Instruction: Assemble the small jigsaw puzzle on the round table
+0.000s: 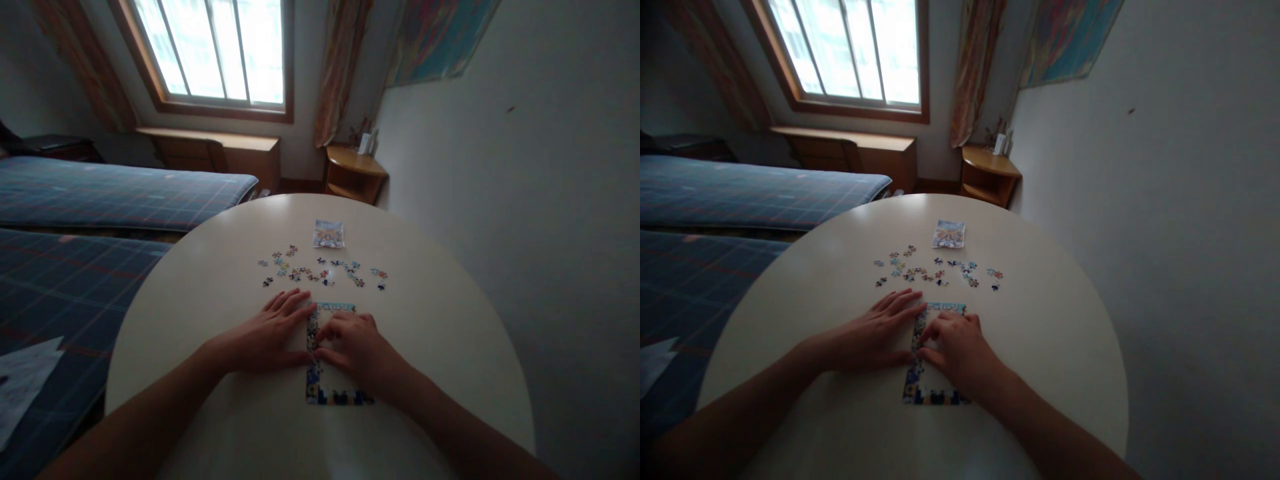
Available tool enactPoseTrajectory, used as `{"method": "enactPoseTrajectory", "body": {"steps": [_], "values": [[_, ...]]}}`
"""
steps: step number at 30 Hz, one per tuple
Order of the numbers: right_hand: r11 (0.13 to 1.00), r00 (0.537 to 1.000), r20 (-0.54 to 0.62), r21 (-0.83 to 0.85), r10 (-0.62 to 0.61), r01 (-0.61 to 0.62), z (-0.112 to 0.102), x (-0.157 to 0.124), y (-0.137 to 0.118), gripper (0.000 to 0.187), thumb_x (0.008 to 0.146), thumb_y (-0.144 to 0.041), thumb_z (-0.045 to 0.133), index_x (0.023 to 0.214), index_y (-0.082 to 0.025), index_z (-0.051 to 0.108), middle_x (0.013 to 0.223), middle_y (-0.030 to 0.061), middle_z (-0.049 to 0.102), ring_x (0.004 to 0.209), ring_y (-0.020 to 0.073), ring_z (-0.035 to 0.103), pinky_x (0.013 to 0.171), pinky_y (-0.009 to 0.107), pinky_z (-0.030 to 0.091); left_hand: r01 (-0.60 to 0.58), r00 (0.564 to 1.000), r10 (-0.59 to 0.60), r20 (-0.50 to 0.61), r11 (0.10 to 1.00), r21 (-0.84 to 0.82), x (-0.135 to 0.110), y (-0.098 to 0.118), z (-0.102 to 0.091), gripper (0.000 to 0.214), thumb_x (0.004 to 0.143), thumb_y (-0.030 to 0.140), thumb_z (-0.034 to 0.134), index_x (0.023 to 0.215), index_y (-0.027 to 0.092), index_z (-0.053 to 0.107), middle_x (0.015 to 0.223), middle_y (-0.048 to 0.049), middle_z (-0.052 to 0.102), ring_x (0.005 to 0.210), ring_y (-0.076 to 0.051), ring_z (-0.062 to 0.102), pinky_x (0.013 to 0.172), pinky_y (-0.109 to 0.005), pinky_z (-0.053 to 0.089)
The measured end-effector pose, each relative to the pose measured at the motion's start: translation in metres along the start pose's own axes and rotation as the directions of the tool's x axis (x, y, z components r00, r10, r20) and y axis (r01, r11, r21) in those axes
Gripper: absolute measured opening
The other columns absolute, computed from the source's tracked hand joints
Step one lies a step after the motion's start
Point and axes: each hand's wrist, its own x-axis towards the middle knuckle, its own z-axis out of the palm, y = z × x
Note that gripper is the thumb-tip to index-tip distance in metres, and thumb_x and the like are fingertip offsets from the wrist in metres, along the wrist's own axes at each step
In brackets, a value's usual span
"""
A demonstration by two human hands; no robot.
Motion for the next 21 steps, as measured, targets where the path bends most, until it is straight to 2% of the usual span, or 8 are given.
{"method": "enactPoseTrajectory", "body": {"steps": [6, 10, 16, 21], "values": [[0.997, 0.996, -0.033, 0.002, -0.081, 0.081, -0.0038, -0.0008, 0.0015, 0.005, 0.083, -0.024, 0.074, 0.086, -0.028, 0.074, 0.095, -0.0009, 0.072, 0.098, 0.0189, 0.063, 0.090, 0.038, 0.032, 0.003, 1.000, -0.003, 0.016, 1.000, -0.019, -0.0011, -0.0006, -0.0006, 0.083, 0.088, 0.069, 0.050, 0.152, 0.025, 0.024, 0.162, -0.0112, 0.018, 0.149, -0.033, 0.012, 0.119, -0.052, 0.019], [0.993, 0.993, -0.034, -0.037, -0.112, 0.111, -0.0027, -0.0014, 0.0043, 0.008, 0.083, -0.023, 0.074, 0.084, -0.031, 0.076, 0.094, -0.0016, 0.073, 0.097, 0.0194, 0.063, 0.089, 0.039, 0.030, 0.002, 1.000, -0.002, 0.021, 1.000, -0.008, -0.0008, 0.0005, -0.0023, 0.081, 0.089, 0.068, 0.049, 0.152, 0.024, 0.024, 0.162, -0.0121, 0.018, 0.149, -0.033, 0.012, 0.119, -0.052, 0.019], [0.989, 0.991, -0.006, -0.059, -0.137, 0.136, -0.0027, -0.0004, 0.0042, 0.008, 0.084, -0.025, 0.073, 0.084, -0.032, 0.077, 0.093, -0.0014, 0.073, 0.095, 0.0198, 0.062, 0.086, 0.038, 0.027, 0.014, 0.999, -0.015, 0.030, 1.000, 0.008, 0.0012, 0.0009, -0.0020, 0.061, 0.100, 0.055, 0.038, 0.150, 0.024, 0.027, 0.161, -0.0120, 0.022, 0.149, -0.030, 0.012, 0.119, -0.050, 0.019], [0.969, 0.979, 0.015, -0.144, -0.201, 0.201, -0.0106, -0.0037, 0.0010, 0.007, 0.086, -0.029, 0.071, 0.088, -0.031, 0.077, 0.091, 0.0001, 0.071, 0.091, 0.0191, 0.061, 0.085, 0.037, 0.027, 0.015, 1.000, -0.015, 0.016, 1.000, -0.012, 0.0010, -0.0002, 0.0005, 0.058, 0.099, 0.049, 0.042, 0.150, 0.026, 0.026, 0.161, -0.0105, 0.022, 0.149, -0.030, 0.012, 0.119, -0.051, 0.019]]}}
